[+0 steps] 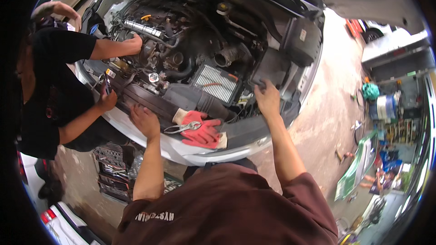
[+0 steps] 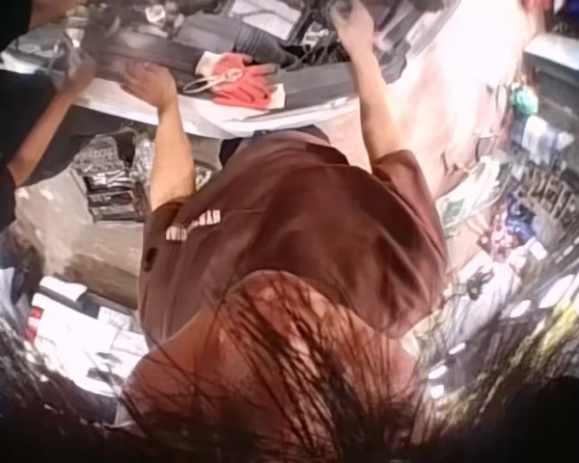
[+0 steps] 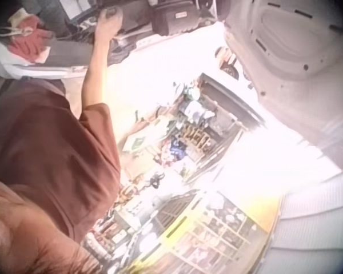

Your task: The person works on a car engine by removing and replacing components using a wrench and pliers.

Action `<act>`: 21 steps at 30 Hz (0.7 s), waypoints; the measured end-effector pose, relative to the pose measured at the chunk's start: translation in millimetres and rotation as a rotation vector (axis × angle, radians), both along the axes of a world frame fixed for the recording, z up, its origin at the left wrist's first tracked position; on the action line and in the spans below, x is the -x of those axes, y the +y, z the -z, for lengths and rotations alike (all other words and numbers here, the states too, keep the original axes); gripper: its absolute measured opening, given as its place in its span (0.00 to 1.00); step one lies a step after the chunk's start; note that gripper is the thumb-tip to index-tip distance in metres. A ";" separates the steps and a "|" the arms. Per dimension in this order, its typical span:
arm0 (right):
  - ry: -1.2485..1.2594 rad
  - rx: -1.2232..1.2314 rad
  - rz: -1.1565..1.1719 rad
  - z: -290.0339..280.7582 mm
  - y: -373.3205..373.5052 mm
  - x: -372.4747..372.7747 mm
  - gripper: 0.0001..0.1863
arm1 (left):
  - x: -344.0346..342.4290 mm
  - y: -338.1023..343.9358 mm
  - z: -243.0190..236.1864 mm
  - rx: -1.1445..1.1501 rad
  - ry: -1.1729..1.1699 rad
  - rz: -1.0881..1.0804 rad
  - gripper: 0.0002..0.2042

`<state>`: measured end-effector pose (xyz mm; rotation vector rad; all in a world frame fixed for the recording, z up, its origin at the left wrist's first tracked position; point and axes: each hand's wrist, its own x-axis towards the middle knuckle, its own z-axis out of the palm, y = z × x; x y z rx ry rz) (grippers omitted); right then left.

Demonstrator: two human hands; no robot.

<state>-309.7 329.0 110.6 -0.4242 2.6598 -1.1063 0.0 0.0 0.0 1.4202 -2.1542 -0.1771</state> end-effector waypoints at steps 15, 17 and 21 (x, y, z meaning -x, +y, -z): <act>0.106 -0.721 -0.405 88.4 -137.0 207.5 0.60 | 20.8 -0.4 -19.1 -0.017 -0.135 -0.097 0.17; 0.195 -0.683 -0.421 78.1 -141.0 211.2 0.60 | 23.9 -1.5 -19.4 -0.016 -0.144 -0.102 0.18; 0.257 -0.509 -0.510 36.4 -159.4 230.1 0.49 | 26.0 -0.1 -21.7 0.001 -0.159 -0.070 0.16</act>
